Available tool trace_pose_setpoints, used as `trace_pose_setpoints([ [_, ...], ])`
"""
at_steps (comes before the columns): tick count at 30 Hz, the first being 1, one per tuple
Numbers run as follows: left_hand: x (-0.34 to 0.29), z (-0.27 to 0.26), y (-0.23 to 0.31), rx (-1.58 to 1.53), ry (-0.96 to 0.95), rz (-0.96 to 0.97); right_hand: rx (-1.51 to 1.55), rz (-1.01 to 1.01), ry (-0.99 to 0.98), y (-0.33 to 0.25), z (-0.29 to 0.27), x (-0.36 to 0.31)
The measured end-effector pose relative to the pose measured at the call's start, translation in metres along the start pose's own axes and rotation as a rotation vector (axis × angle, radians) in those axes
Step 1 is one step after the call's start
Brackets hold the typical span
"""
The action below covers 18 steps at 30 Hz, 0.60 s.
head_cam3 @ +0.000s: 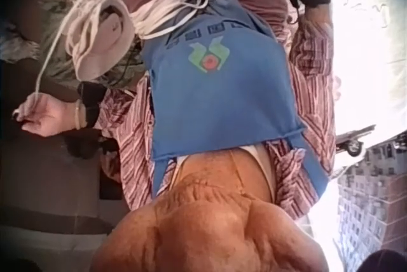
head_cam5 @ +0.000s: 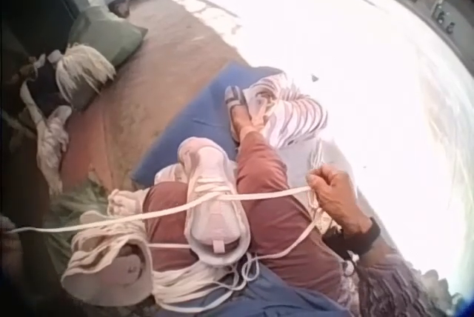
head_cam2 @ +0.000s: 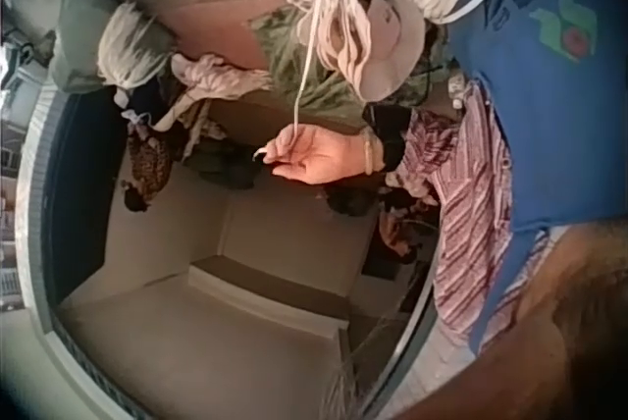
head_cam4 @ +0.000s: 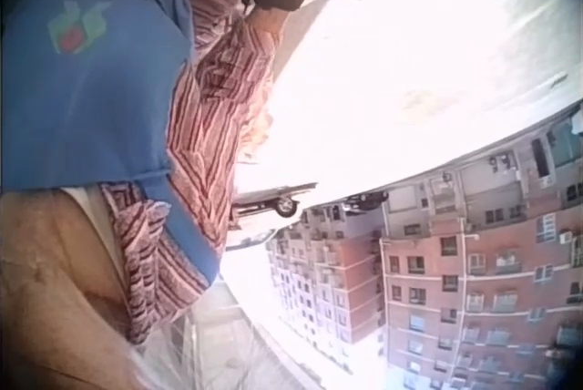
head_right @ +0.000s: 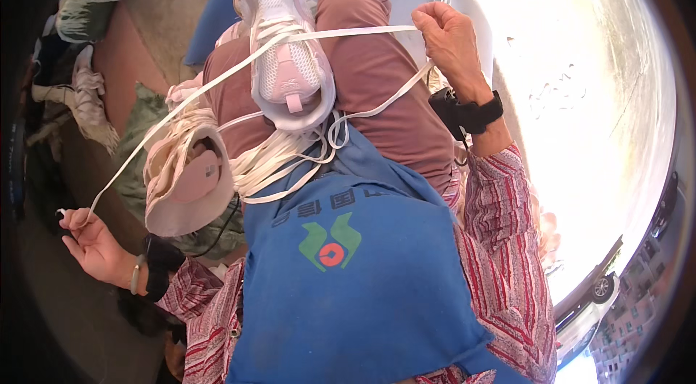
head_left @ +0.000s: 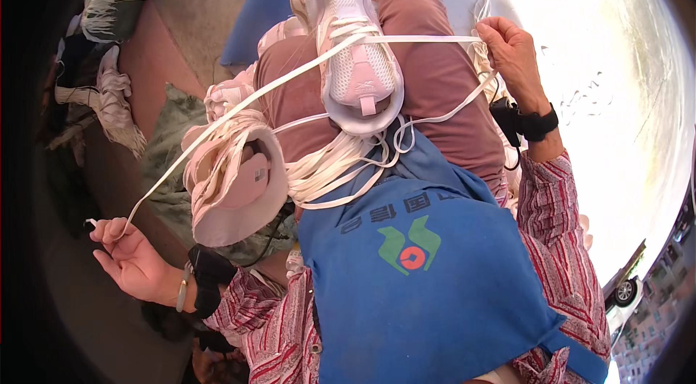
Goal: The recorder is lacing a shoe by hand while sitting outside.
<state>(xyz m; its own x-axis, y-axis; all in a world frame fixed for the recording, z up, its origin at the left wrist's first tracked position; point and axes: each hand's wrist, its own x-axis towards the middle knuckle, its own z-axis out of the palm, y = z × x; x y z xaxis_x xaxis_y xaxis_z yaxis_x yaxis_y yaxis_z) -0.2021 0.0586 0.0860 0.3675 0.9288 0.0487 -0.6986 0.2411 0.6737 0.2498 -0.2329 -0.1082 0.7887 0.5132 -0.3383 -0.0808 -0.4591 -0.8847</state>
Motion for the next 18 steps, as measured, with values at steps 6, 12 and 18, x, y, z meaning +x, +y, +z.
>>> trace_pose_setpoints([
  [6,-0.004,0.027,-0.114,0.711,-0.111,-0.178,-0.625,-0.214,-0.067,0.011,-0.008,-0.007],
  [12,-0.015,0.058,-0.204,0.884,-0.108,-0.561,-0.326,-0.459,-0.124,-0.046,0.008,-0.049],
  [18,-0.005,0.067,-0.25,1.316,-0.387,-0.389,-0.516,-0.685,-0.535,-0.037,0.026,-0.086],
])
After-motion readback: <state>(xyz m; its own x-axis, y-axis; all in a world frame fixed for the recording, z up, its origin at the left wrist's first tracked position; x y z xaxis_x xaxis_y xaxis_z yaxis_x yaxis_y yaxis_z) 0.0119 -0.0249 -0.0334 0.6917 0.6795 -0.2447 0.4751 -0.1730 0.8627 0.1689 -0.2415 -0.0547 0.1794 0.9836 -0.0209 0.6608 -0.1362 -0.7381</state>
